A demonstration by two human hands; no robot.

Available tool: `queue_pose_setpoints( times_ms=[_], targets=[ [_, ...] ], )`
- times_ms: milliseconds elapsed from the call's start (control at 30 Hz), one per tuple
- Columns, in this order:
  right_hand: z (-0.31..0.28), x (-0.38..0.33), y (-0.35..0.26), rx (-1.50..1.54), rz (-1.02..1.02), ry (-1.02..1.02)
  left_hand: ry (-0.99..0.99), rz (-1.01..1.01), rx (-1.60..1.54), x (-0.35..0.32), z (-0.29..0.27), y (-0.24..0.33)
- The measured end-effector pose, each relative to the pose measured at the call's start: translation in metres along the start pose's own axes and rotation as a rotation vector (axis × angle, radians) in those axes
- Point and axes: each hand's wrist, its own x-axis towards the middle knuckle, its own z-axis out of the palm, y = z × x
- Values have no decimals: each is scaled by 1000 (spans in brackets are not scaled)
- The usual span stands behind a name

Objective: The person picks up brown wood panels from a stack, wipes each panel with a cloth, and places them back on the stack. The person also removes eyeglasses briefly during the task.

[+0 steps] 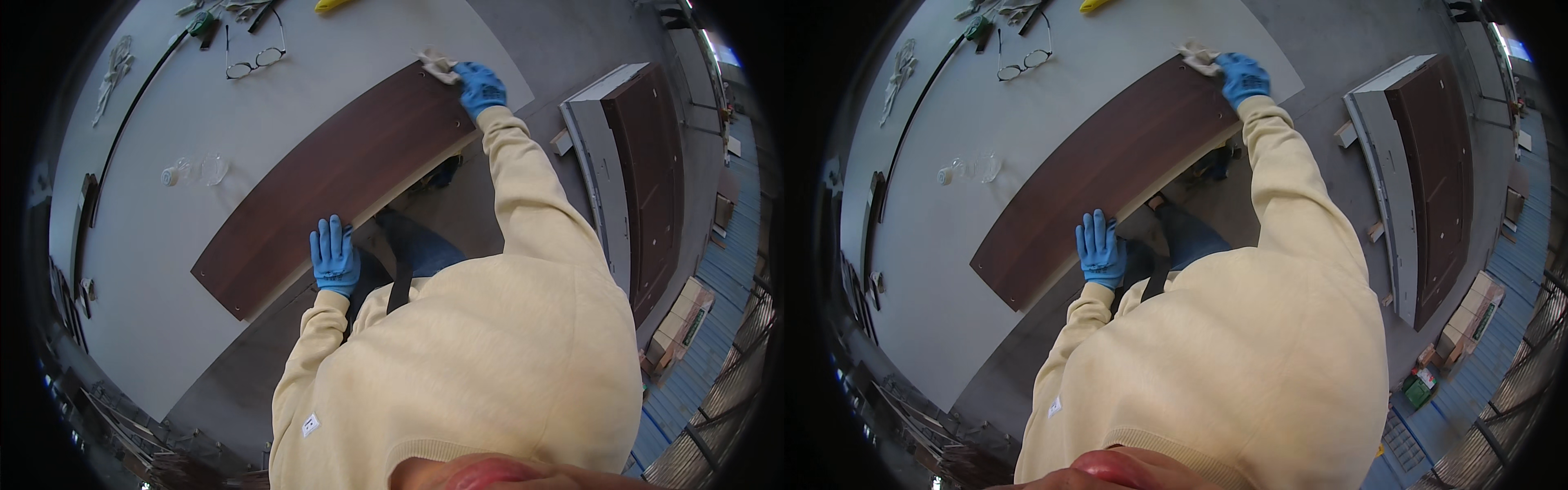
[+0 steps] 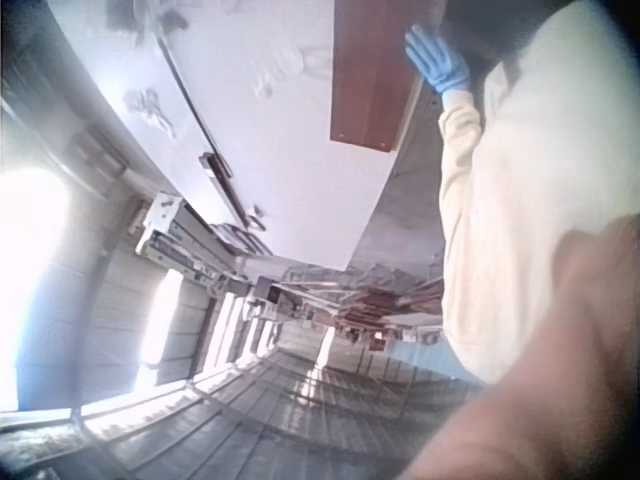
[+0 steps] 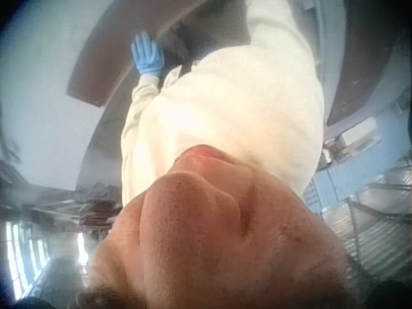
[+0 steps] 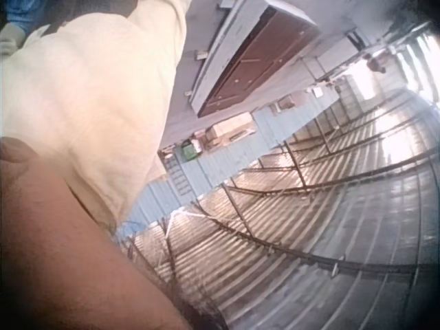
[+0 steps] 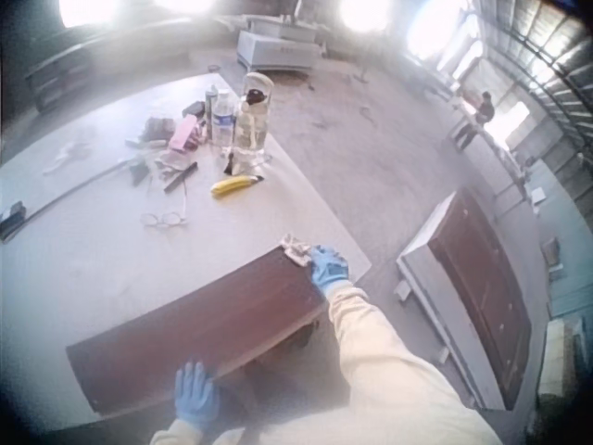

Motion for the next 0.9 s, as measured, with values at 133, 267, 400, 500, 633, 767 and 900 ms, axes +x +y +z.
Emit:
queue_pose_setpoints(
  times_ms=[133, 267, 400, 500, 633, 767, 900],
  targets=[
    [-25, 43, 138, -355, 912, -483, 1, 0, 9, 0, 0, 3],
    [-79, 18, 153, -405, 823, -236, -27, -34, -1, 9, -7, 9],
    [-60, -18, 113, -146, 462, 151, -66, -71, -26, 12, -10, 13],
    [-24, -58, 68, -130, 94, 58, -64, -72, -34, 9, -9, 10],
    [0, -86, 166, 245, 1273, -360, -95, -82, -65, 14, -12, 9],
    [-6, -55, 217, 150, 834, 60, -91, -104, -103, 12, -18, 12],
    [-17, 22, 98, 51, 394, 265, -127, -176, -211, 28, -42, 11]
  ],
)
